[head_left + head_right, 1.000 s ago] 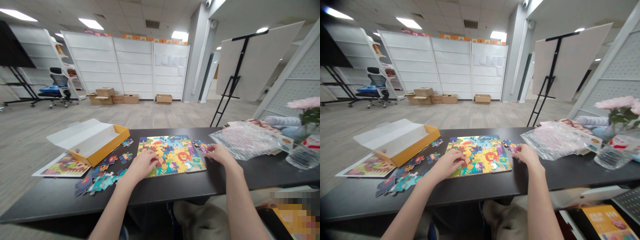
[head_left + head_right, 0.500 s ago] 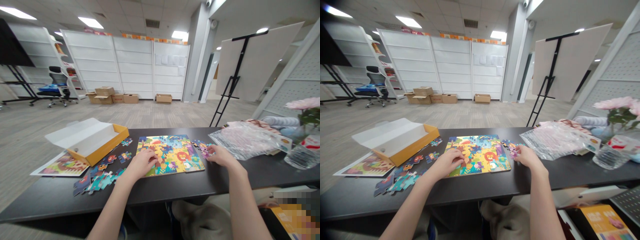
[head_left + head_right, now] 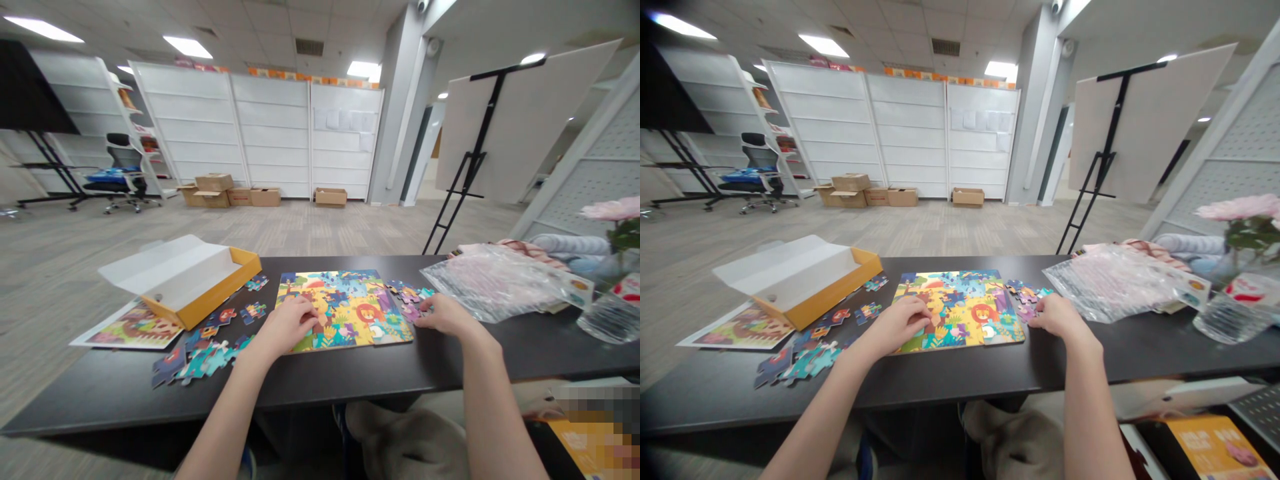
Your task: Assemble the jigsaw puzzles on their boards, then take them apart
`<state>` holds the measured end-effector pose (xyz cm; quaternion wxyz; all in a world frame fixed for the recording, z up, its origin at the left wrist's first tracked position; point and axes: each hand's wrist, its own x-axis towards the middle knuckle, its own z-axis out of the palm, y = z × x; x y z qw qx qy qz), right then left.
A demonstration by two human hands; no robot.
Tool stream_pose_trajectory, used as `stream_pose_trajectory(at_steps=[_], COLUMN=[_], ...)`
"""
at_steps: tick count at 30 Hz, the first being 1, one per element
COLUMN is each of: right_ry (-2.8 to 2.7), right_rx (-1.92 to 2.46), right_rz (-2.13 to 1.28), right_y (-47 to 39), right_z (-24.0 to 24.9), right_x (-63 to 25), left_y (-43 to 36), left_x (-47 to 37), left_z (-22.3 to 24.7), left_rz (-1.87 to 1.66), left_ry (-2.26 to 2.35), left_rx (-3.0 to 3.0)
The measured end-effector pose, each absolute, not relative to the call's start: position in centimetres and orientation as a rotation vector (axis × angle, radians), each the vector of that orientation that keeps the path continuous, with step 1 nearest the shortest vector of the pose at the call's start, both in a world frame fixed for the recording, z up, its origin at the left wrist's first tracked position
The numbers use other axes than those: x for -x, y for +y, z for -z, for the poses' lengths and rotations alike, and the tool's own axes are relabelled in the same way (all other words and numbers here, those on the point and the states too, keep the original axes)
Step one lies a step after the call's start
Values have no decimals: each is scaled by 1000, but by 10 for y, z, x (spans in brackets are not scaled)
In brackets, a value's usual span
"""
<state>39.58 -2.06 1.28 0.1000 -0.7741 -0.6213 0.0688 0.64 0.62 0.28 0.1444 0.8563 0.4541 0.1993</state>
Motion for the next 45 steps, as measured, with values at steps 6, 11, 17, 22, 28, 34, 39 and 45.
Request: stream_pose_trajectory(at_steps=[6,11,17,22,28,34,39,45], right_ry=[-1812,-1769,-1612,-1654,-1687,-1626,-1550,-1747], right_rx=[2191,1989,1578,1400,1145,1151,1508,1833], right_rz=[-210,-387,-676,-787,-1144,-1082,-680,-428], right_y=[-23,-25,-28,-28,-21,-10,-4,-3], right_z=[-19,-25,-37,-48,-49,-48,-40,-28], right_x=[-395,-394,-384,-351,-301,-290,-320,-337], left_y=[7,7,3,-4,-12,-2,4,33], left_x=[-8,-9,-10,-32,-77,-83,-78,-117], left_z=[-3,-5,-10,-19,-23,-17,-19,-25], left_rz=[-571,-552,-550,-708,-934,-966,-1031,-927], left_ry=[1308,1310,1310,1296,854,783,960,1080], left_rx=[-2468,-2470,-2464,-2420,-1861,-1716,-1735,-1968])
